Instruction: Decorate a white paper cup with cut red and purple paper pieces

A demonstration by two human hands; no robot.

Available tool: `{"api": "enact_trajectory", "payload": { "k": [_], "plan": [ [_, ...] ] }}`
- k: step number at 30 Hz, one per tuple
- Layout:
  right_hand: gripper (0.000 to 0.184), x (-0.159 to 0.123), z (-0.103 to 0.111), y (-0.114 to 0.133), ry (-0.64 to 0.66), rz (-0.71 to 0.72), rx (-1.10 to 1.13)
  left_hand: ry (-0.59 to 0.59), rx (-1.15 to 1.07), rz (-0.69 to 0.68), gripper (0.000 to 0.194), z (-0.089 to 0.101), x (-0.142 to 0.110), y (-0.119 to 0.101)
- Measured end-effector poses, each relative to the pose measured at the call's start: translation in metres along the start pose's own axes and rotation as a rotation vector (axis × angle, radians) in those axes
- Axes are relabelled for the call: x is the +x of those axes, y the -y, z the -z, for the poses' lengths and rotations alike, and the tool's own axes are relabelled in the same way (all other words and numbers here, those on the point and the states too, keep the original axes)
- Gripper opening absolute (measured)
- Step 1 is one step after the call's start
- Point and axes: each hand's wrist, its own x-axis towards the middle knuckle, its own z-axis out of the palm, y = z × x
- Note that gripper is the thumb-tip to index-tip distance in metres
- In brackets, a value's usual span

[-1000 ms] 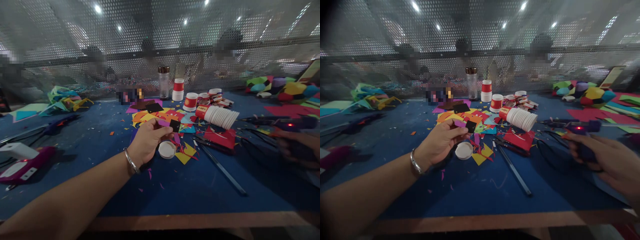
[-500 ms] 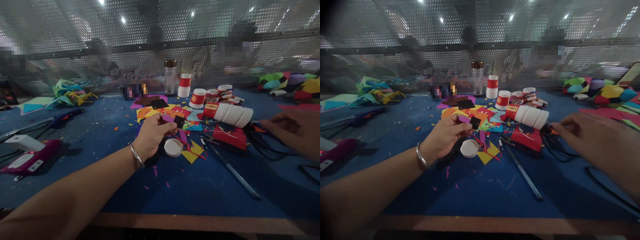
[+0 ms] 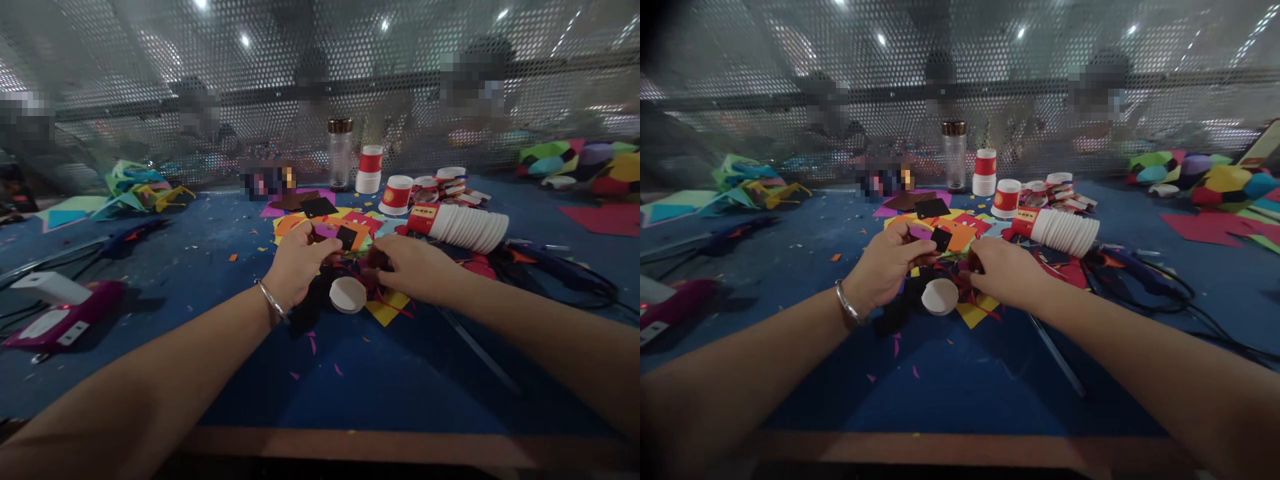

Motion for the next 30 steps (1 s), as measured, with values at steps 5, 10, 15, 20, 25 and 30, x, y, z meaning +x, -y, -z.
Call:
{"api": "enact_trajectory", "payload": {
  "k": [5, 10, 15, 20, 25, 30],
  "plan": [
    [0.018, -0.0003, -0.0027, 0.0022, -0.001, -0.042, 0.058, -0.006, -0.031, -0.022, 0.019, 0.0004, 0.0021, 0.0015],
    [0.012, 0.0009, -0.0044, 0.0049, 0.002, -0.062, 0.134, 0.007, -0.018, -0.052, 0.018, -0.0008, 0.0017, 0.0019],
    [0.011, 0.0011, -0.0065, 0.0042, -0.012, -0.073, 0.171, -0.001, -0.016, -0.052, 0.018, -0.0008, 0.0025, 0.0026],
    [0.015, 0.0028, -0.0086, 0.0014, -0.015, -0.072, 0.176, 0.0, -0.033, -0.061, 0.019, -0.0017, 0.0027, 0.0035],
    [0.013, 0.0039, -0.0089, 0.0027, 0.009, -0.07, 0.193, 0.005, -0.035, -0.06, 0.019, -0.0032, 0.0025, 0.0038],
    [0.008, 0.0038, -0.0107, 0.0032, 0.012, -0.04, 0.22, -0.005, -0.024, -0.052, 0.019, -0.0044, 0.002, 0.0029]
  ]
}}
